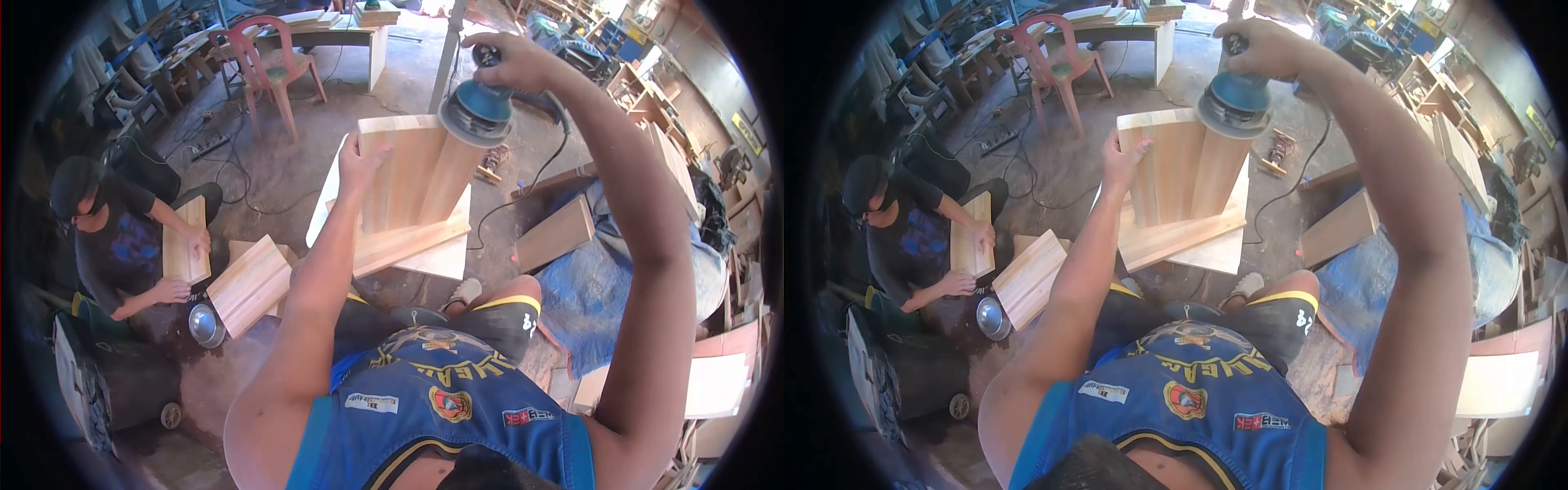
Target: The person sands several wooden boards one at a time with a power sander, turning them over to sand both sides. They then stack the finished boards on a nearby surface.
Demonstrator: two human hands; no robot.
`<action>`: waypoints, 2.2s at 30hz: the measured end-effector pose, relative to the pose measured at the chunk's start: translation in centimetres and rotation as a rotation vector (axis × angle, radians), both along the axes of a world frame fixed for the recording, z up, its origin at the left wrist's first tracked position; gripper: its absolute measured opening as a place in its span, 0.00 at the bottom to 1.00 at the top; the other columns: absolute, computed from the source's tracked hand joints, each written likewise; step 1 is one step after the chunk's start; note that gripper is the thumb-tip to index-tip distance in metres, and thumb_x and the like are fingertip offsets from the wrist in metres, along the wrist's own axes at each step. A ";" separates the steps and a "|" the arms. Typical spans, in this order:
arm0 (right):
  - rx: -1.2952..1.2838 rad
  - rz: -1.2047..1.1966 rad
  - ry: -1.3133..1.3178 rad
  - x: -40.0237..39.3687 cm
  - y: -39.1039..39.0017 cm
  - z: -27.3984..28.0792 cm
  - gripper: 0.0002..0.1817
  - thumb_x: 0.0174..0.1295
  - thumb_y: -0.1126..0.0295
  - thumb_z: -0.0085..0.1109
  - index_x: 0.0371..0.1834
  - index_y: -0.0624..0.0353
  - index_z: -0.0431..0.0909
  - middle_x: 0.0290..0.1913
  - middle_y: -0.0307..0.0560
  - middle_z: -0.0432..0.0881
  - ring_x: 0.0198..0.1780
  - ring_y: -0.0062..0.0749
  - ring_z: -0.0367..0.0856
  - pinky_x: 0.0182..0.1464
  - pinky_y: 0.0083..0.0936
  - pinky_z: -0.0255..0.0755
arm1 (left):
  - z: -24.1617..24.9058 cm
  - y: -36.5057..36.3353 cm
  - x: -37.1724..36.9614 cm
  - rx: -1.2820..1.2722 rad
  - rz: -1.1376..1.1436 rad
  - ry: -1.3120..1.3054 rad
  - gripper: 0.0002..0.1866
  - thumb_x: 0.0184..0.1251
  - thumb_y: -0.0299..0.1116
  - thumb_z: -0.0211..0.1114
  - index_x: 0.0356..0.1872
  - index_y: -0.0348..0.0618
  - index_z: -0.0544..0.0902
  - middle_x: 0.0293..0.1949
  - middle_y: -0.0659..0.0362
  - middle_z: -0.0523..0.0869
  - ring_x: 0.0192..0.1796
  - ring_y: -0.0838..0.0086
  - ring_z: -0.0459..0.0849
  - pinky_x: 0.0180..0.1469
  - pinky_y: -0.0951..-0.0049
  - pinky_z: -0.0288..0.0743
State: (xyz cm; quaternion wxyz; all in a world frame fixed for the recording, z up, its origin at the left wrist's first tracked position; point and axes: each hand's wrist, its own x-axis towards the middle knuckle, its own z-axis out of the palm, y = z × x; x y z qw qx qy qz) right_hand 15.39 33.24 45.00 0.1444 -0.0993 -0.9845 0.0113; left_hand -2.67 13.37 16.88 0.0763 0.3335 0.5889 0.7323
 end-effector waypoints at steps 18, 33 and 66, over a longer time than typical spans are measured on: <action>-0.050 0.188 -0.076 -10.0 -7.6 -1.4 0.35 0.52 0.55 0.66 0.68 0.46 0.77 0.58 0.57 0.84 0.57 0.49 0.84 0.62 0.39 0.78 | 4.4 -0.7 -0.6 -0.122 -0.051 0.070 0.23 0.52 0.33 0.83 0.48 0.38 0.82 0.41 0.59 0.91 0.44 0.77 0.86 0.51 0.71 0.79; -0.028 0.188 0.013 -10.1 -7.4 -2.2 0.37 0.50 0.55 0.67 0.69 0.43 0.77 0.61 0.56 0.83 0.58 0.49 0.84 0.61 0.39 0.79 | 3.8 -0.6 -0.7 -0.031 -0.117 0.128 0.25 0.53 0.31 0.81 0.53 0.37 0.82 0.46 0.56 0.90 0.50 0.72 0.87 0.55 0.69 0.78; -0.065 0.307 -0.232 -10.9 -11.4 2.1 0.37 0.52 0.59 0.67 0.69 0.57 0.77 0.61 0.61 0.83 0.62 0.50 0.82 0.65 0.37 0.74 | 3.7 -1.2 0.3 0.012 -0.066 0.171 0.27 0.52 0.28 0.81 0.55 0.39 0.82 0.47 0.60 0.90 0.52 0.73 0.85 0.58 0.70 0.77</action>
